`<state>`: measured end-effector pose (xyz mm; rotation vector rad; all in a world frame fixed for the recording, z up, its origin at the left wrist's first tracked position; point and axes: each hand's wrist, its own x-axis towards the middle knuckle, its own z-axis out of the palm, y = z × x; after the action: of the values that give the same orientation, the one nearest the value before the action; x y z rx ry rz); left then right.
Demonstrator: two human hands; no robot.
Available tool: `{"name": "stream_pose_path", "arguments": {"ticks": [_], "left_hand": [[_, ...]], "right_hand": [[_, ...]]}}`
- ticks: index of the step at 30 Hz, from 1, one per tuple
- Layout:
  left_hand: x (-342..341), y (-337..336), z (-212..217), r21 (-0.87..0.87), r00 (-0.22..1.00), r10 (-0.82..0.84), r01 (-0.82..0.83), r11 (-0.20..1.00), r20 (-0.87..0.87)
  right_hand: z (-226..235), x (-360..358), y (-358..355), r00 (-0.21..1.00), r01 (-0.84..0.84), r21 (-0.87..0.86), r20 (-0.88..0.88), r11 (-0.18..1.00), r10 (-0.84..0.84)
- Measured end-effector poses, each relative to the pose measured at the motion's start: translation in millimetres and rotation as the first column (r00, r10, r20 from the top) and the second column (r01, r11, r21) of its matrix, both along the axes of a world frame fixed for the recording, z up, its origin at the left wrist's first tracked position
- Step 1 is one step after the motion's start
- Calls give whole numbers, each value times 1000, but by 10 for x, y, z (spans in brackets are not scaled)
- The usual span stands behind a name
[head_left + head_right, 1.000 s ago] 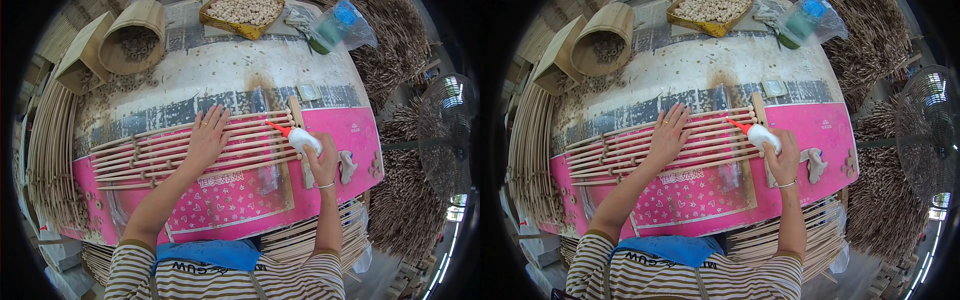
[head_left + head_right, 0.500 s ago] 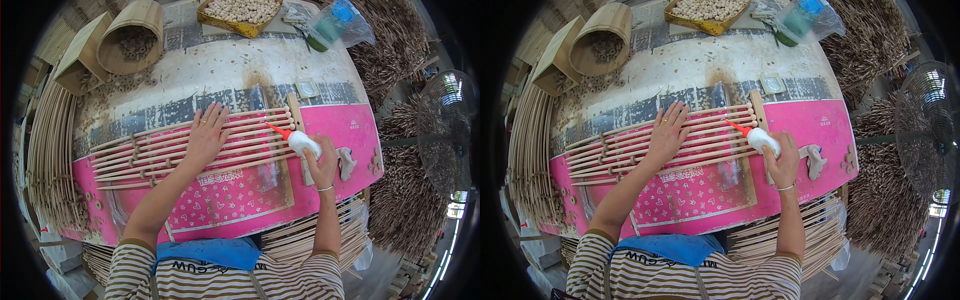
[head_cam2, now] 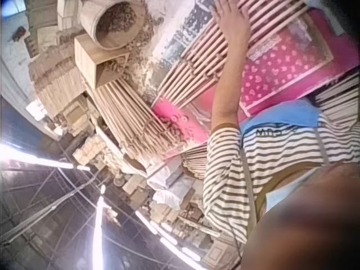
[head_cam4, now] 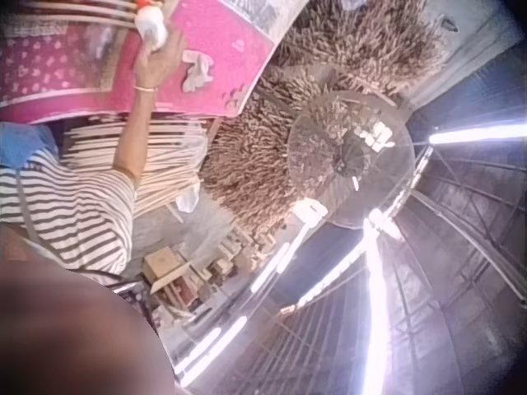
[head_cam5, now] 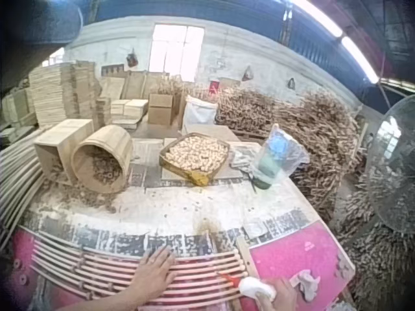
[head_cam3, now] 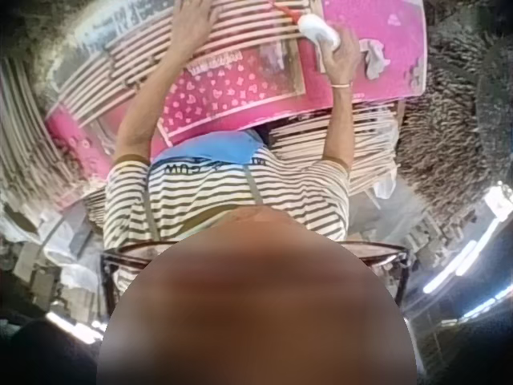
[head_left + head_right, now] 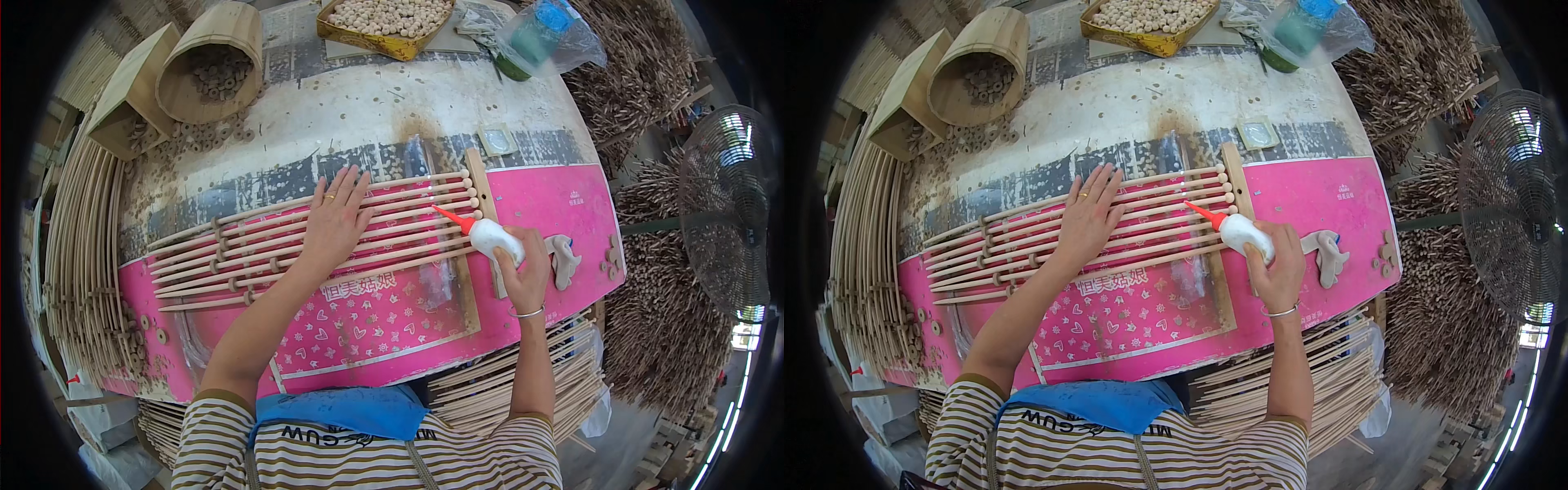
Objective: Assembling a wooden rack structure by applying glue and fitting wooden dowels into crossbars.
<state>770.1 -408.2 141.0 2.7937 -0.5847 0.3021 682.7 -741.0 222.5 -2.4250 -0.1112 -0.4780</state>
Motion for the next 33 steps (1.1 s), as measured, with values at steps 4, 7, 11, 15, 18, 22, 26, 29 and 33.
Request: {"name": "stream_pose_path", "arguments": {"ticks": [4, 7, 11, 15, 18, 22, 26, 29, 33], "left_hand": [[7, -24, 2, -3, 1000, -2, 2, 1000, -1], [6, -9, 0, 5, 1000, -4, 4, 1000, 7], [12, -19, -9, 1, 1000, -2, 2, 1000, 1], [6, -5, 2, 8, 999, 2, -1, 1000, -34], [4, 2, 1, 8, 999, 6, -6, 1000, -38], [7, -12, 0, 1, 999, 0, 0, 1000, -32], [5, -13, 3, -2, 1000, -2, 2, 1000, -31], [3, -3, -3, 0, 1000, -2, 2, 1000, -25], [7, -19, 1, 0, 1000, -1, 1, 1000, -21]], "right_hand": [[-12, -20, -9, 1000, -3, -9, 17, 1000, 3], [-9, -60, -5, 1000, 11, 17, -26, 1000, -11], [-15, -109, -11, 1000, 7, 44, 28, 999, -8], [33, -185, -25, 1000, 15, 47, 18, 999, -16], [44, -217, -12, 1000, 16, 24, 13, 1000, -17], [20, -240, -3, 1000, 24, 4, 10, 1000, -24], [-4, -258, -4, 1000, 15, -17, 8, 1000, -15], [37, -284, 32, 999, 22, -9, -32, 1000, -23], [25, -341, 30, 999, 28, 31, -23, 999, -27]]}}
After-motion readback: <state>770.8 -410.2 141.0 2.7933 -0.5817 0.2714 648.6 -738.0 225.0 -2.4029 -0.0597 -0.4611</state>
